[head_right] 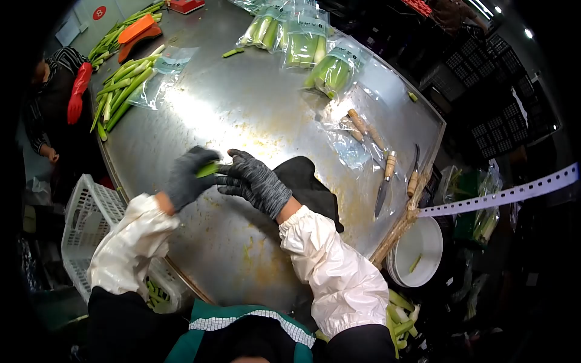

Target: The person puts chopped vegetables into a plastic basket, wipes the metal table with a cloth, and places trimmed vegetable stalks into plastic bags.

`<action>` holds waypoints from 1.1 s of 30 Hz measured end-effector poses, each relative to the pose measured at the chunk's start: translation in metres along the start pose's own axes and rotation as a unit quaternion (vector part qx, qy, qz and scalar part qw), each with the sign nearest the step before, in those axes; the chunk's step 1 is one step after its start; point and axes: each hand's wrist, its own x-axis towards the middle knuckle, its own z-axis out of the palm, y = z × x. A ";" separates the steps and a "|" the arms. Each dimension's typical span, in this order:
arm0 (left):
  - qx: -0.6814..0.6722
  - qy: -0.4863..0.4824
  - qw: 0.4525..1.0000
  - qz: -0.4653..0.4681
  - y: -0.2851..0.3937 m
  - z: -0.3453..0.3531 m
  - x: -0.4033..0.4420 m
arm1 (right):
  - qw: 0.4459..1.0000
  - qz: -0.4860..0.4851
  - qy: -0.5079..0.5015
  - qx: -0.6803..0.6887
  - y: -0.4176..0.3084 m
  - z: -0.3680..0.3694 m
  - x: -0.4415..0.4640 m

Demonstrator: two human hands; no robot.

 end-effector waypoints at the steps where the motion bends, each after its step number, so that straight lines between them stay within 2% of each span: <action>1: 0.014 0.040 0.999 0.011 -0.006 -0.019 -0.025 | 1.000 0.016 -0.009 -0.001 -0.001 0.011 -0.010; 2: 0.092 0.053 0.994 -0.018 0.001 -0.049 -0.047 | 0.958 -0.075 0.008 -0.277 0.002 -0.003 -0.014; 3: 0.085 0.127 0.988 -0.011 -0.016 -0.068 -0.076 | 0.831 -0.147 0.073 -0.532 0.004 -0.017 -0.019; 4: 0.148 0.127 0.979 -0.063 -0.029 -0.095 -0.107 | 0.689 -0.159 0.138 -0.694 -0.005 -0.021 -0.035; 5: 0.196 0.172 0.960 -0.103 -0.041 -0.116 -0.143 | 0.515 -0.148 0.209 -0.818 -0.014 -0.025 -0.051; 6: 0.243 0.199 0.935 -0.164 -0.049 -0.133 -0.179 | 0.533 -0.108 0.257 -0.799 -0.013 -0.040 -0.062; 7: 0.266 0.223 0.920 -0.182 -0.090 -0.143 -0.229 | 0.545 -0.039 0.277 -0.791 -0.008 -0.059 -0.067; 8: 0.276 0.210 0.905 -0.248 -0.120 -0.152 -0.278 | 0.502 -0.009 0.287 -0.816 0.002 -0.066 -0.068; 9: 0.250 0.158 0.894 -0.337 -0.134 -0.154 -0.314 | 0.459 0.025 0.299 -0.836 0.012 -0.068 -0.072; 10: 0.221 0.103 0.874 -0.421 -0.139 -0.152 -0.341 | 0.466 0.028 0.290 -0.835 0.017 -0.062 -0.069; 11: 0.299 0.031 0.847 -0.440 -0.132 -0.144 -0.354 | 0.472 0.032 0.285 -0.834 0.022 -0.056 -0.061; 12: 0.374 -0.041 0.811 -0.447 -0.123 -0.135 -0.361 | 0.420 -0.002 0.317 -0.850 0.041 -0.060 -0.051; 13: 0.373 -0.049 0.817 -0.437 -0.116 -0.126 -0.363 | 0.457 -0.011 0.320 -0.830 0.048 -0.035 -0.050; 14: 0.355 -0.014 0.799 -0.485 -0.110 -0.118 -0.365 | 0.468 -0.009 0.325 -0.821 0.060 -0.026 -0.045; 15: 0.338 0.024 0.778 -0.530 -0.105 -0.111 -0.367 | 0.521 0.085 0.274 -0.804 0.086 -0.056 -0.013; 16: 0.333 0.029 0.804 -0.491 -0.164 -0.108 -0.409 | 0.507 0.059 0.222 -0.831 0.089 -0.019 -0.030; 17: 0.328 0.033 0.829 -0.451 -0.222 -0.106 -0.452 | 0.501 -0.112 0.201 -0.834 0.109 -0.022 -0.039; 18: 0.323 0.035 0.852 -0.410 -0.279 -0.103 -0.493 | 0.533 -0.136 0.222 -0.805 0.117 -0.012 -0.038; 19: 0.207 0.113 0.883 -0.407 -0.274 -0.102 -0.486 | 0.588 -0.110 0.209 -0.774 0.112 -0.004 -0.036; 20: 0.088 0.190 0.897 -0.389 -0.269 -0.101 -0.481 | 0.701 -0.099 0.217 -0.672 0.105 0.001 -0.045; 21: -0.020 0.291 0.891 -0.349 -0.236 -0.099 -0.463 | 0.799 -0.083 0.220 -0.553 0.088 0.017 -0.062; 22: -0.124 0.382 0.869 -0.289 -0.201 -0.097 -0.445 | 0.880 -0.081 0.180 -0.431 0.066 0.037 -0.080; 23: -0.119 0.373 0.871 -0.297 -0.165 -0.106 -0.430 | 0.941 -0.081 0.141 -0.296 0.045 0.043 -0.097; 25: 0.063 0.302 0.850 -0.426 -0.126 -0.121 -0.411 | 0.896 -0.128 0.248 -0.345 0.011 0.004 -0.124; 26: 0.026 0.334 0.862 -0.381 -0.135 -0.121 -0.420 | 0.891 -0.167 0.259 -0.334 -0.005 -0.010 -0.139; 27: 0.022 0.331 0.864 -0.379 -0.126 -0.123 -0.414 | 0.882 -0.207 0.271 -0.324 -0.019 -0.019 -0.155; 29: 0.016 0.356 0.864 -0.356 -0.078 -0.123 -0.379 | 0.875 -0.180 0.326 -0.308 -0.037 -0.021 -0.188; 30: 0.055 0.359 0.885 -0.291 -0.049 -0.116 -0.356 | 0.868 -0.173 0.377 -0.273 -0.041 -0.029 -0.199; 31: 0.074 0.308 0.923 -0.220 -0.027 -0.107 -0.336 | 0.858 -0.166 0.423 -0.238 -0.043 -0.044 -0.206; 32: 0.095 0.255 0.951 -0.147 -0.003 -0.095 -0.315 | 0.858 -0.169 0.419 -0.244 -0.042 -0.069 -0.209; 33: -0.018 0.197 0.958 -0.207 0.030 -0.074 -0.290 | 0.858 -0.168 0.419 -0.244 -0.042 -0.075 -0.214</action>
